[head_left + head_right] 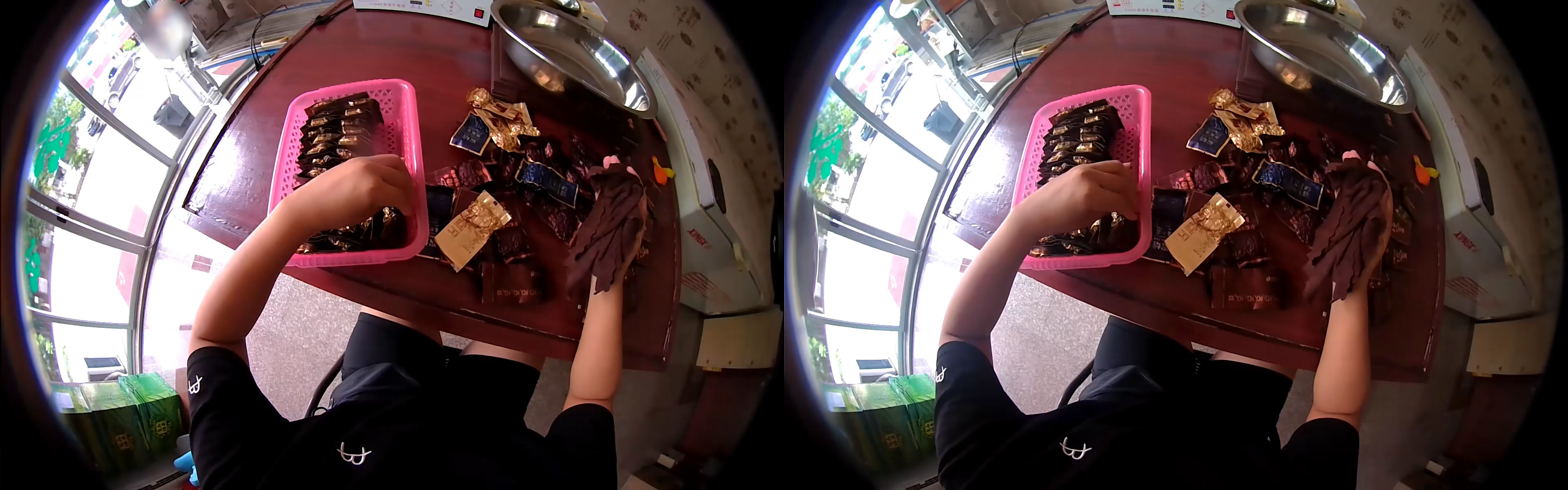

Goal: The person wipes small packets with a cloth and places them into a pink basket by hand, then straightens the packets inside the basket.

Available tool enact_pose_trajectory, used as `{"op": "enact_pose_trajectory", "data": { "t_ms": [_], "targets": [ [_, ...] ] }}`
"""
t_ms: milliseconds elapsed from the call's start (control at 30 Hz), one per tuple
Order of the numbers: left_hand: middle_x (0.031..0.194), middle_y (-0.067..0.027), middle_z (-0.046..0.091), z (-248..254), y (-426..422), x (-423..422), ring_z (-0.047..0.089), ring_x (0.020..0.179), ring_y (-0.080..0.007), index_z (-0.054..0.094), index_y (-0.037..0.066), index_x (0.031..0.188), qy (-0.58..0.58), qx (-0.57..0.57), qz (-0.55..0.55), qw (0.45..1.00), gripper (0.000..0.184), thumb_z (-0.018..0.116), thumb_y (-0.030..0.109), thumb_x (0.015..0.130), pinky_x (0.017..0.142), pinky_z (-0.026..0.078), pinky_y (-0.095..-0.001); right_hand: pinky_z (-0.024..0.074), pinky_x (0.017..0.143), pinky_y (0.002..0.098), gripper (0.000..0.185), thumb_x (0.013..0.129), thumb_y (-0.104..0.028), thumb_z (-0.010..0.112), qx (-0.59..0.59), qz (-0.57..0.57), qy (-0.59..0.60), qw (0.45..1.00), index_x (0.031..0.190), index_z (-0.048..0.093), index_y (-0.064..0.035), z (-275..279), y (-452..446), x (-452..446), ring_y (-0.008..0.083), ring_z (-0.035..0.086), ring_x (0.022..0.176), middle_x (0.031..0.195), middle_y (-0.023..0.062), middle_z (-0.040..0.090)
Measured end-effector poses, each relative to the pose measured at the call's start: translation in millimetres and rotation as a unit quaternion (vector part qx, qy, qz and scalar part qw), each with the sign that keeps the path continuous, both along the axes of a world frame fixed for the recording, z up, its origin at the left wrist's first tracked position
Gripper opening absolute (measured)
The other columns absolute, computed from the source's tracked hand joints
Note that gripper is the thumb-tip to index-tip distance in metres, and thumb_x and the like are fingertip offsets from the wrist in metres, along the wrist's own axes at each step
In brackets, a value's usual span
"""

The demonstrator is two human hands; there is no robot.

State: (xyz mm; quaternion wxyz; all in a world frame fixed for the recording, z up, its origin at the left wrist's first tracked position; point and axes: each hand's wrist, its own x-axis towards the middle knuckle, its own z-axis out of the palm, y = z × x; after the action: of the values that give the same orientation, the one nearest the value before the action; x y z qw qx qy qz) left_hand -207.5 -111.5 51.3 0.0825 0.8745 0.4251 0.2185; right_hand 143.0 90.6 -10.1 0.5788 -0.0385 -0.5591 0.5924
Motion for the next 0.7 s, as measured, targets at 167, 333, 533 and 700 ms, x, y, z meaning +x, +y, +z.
{"op": "enact_pose_trajectory", "data": {
  "t_ms": [167,333,533,700],
  "targets": [
    [0.103,-0.0119,0.068,12.9,-0.6,0.3,0.064,0.108,-0.0281,0.070,0.000,0.097,-0.133,-0.017,0.082,0.988,0.019,0.066,-0.006,0.080,0.090,0.053,-0.0374,0.0350,0.113,0.0429,0.053,0.101,-0.035,0.049,-0.081,0.043,0.051,0.994,0.135,0.044,0.0055,3.7,-8.4,-0.6,0.0328,0.049,0.128,0.135,0.0255,0.050],
    [0.105,-0.0142,0.066,-8.0,2.4,0.5,0.065,0.098,-0.0315,0.065,0.002,0.108,-0.072,0.000,0.225,0.972,0.025,0.069,0.014,0.087,0.085,0.053,-0.0402,0.0355,0.113,0.0445,0.047,0.104,-0.029,0.042,-0.149,0.019,0.064,0.987,0.134,0.045,0.0065,12.1,-19.8,-12.3,0.0342,0.051,0.126,0.133,0.0263,0.052],
    [0.116,-0.0171,0.063,-27.5,-3.1,-2.9,0.059,0.110,-0.0344,0.060,0.001,0.118,0.093,-0.010,0.265,0.960,0.042,0.068,0.030,0.089,0.103,0.041,-0.0502,0.0362,0.113,0.0452,0.045,0.104,-0.026,0.041,-0.085,0.039,0.041,0.995,0.132,0.046,0.0086,10.9,-20.6,-15.7,0.0345,0.053,0.124,0.130,0.0260,0.055],
    [0.128,-0.0197,0.058,-22.4,-5.7,0.1,0.051,0.125,-0.0353,0.053,0.001,0.131,0.049,-0.124,0.290,0.948,0.053,0.062,0.036,0.093,0.113,0.028,-0.0563,0.0363,0.113,0.0434,0.043,0.104,-0.023,0.043,-0.041,0.058,0.022,0.997,0.132,0.045,0.0095,9.8,-22.6,-13.9,0.0328,0.053,0.124,0.131,0.0252,0.055]
  ]
}}
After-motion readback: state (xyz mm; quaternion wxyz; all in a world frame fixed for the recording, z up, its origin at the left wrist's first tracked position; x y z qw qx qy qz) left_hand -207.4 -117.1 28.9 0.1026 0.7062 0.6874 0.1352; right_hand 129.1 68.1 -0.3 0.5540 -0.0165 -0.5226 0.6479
